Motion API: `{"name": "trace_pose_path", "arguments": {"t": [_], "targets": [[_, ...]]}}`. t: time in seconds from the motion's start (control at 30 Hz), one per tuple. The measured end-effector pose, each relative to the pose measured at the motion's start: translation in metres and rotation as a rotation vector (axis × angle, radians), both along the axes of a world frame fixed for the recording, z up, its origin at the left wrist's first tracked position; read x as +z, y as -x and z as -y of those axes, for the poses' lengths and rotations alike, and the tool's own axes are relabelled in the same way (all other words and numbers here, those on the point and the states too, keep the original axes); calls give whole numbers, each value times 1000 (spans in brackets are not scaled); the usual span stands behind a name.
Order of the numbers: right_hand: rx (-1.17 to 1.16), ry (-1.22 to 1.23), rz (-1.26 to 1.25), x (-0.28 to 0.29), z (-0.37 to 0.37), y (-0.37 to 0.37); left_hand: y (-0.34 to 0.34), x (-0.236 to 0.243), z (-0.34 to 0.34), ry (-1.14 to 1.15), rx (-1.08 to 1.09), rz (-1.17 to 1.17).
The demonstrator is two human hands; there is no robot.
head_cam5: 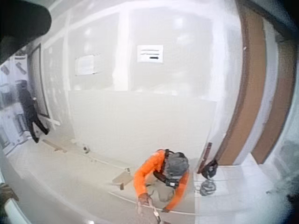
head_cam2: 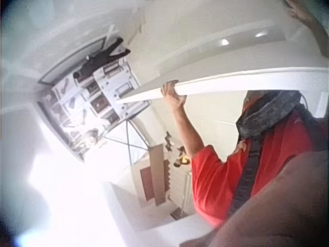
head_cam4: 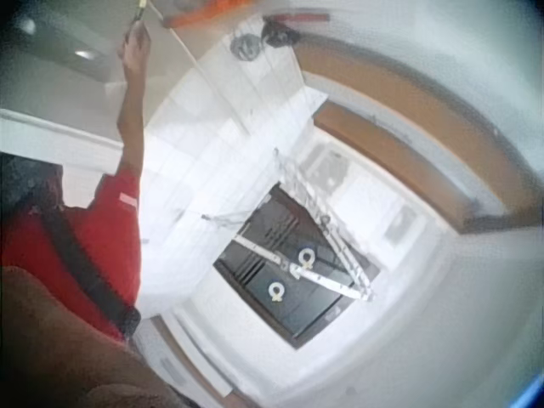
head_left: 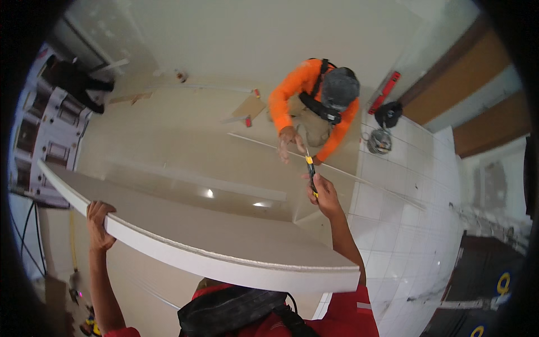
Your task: The person uses a utility knife to cut a gypsum board along a marked line, snaps it to separate the pieces, and then positions and fits a board segment into a wall section using a screwdriver and a tape measure while a second person assists.
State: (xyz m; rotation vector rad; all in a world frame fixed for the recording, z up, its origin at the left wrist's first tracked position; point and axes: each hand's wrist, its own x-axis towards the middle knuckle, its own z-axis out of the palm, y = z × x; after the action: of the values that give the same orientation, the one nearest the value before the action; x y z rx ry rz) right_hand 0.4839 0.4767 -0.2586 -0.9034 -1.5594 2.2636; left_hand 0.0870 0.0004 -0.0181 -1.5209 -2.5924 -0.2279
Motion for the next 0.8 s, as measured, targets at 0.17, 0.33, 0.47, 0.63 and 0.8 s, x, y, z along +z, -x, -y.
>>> {"name": "trace_pose_path", "arguments": {"t": [0.17, 0.33, 0.47, 0.63, 0.8], "targets": [[-633, -64, -91, 20, 47, -96, 7, -10, 9, -66, -80, -46], [-1175, -1, -279, 69, 163, -180, 24, -30, 17, -216, -231, -241], [-1368, -118, -412, 98, 307, -180, 25, -37, 28, -223, -239, -170], [-1468, -168, -627, 114, 476, -103, 19, -24, 31, -59, -231, -25], [-1442, -135, -743, 123, 574, -46, 16, -19, 26, -160, -415, -83]]}}
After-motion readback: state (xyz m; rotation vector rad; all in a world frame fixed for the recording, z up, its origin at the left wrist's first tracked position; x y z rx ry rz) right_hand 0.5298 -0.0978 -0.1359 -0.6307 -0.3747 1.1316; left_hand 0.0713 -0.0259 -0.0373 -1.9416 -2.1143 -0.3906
